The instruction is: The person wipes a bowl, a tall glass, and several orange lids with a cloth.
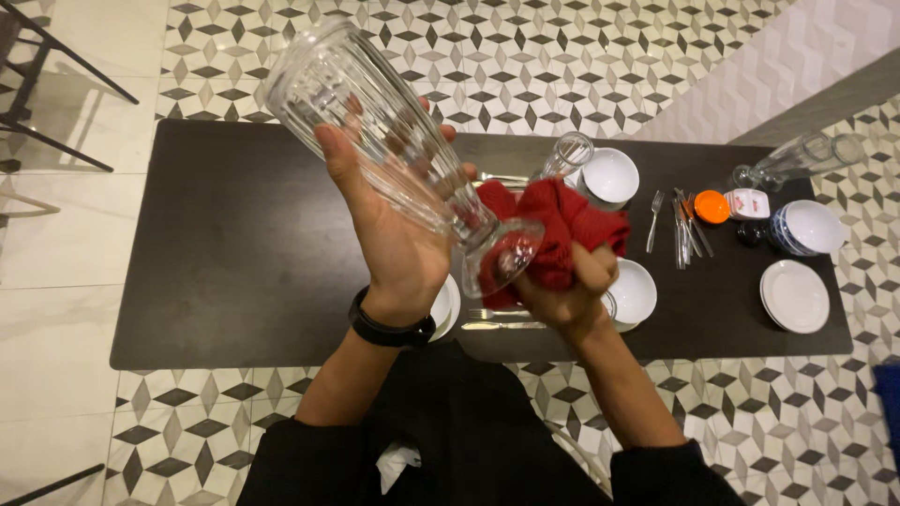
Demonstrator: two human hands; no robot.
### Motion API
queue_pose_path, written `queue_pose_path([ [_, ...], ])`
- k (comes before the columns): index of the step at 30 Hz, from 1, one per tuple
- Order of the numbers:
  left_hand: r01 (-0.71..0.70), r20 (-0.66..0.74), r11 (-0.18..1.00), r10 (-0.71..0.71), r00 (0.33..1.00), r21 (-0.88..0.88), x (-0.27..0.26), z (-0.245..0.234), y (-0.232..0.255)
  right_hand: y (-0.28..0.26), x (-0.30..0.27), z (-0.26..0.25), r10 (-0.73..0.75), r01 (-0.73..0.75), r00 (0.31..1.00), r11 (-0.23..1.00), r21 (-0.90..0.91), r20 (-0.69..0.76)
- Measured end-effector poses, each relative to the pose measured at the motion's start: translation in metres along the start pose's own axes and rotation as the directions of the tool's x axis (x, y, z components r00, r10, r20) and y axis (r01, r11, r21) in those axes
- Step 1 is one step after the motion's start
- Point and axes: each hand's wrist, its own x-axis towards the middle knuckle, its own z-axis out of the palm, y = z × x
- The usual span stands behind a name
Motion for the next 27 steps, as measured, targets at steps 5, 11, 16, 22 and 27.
queue_pose_path([
  [5, -0.135, -0.081, 0.991, 0.135, 0.988, 0.006, 0.001, -0.008, -0.020, -0.020, 0.001, 0.023, 0.295, -0.311, 0.950, 0.907, 0.284, 0.100],
  [11, -0.256, 0.212, 0.942, 0.302, 0.929, -0.218, 0.013, -0.046, -0.056, -0.052, 0.006, 0.019, 0.524, -0.756, 0.525, -0.075, 0.651, 0.671],
  [16, -0.495, 0.373, 0.868, 0.449, 0.812, 0.034, 0.008, -0.052, -0.071, -0.032, -0.033, 0.032, 0.118, -0.561, 0.241, -0.793, 0.238, 0.963],
  [22, -0.390, 0.599, 0.899, 0.201, 0.775, 0.201, 0.001, -0.059, -0.053, -0.047, -0.129, 0.057, -0.011, -0.213, 0.177, -0.977, 0.028, 0.984],
  [27, -0.246, 0.627, 0.926, 0.014, 0.779, 0.285, 0.007, -0.062, -0.039, -0.065, -0.143, 0.060, -0.116, -0.073, 0.095, -0.991, -0.110, 0.989],
])
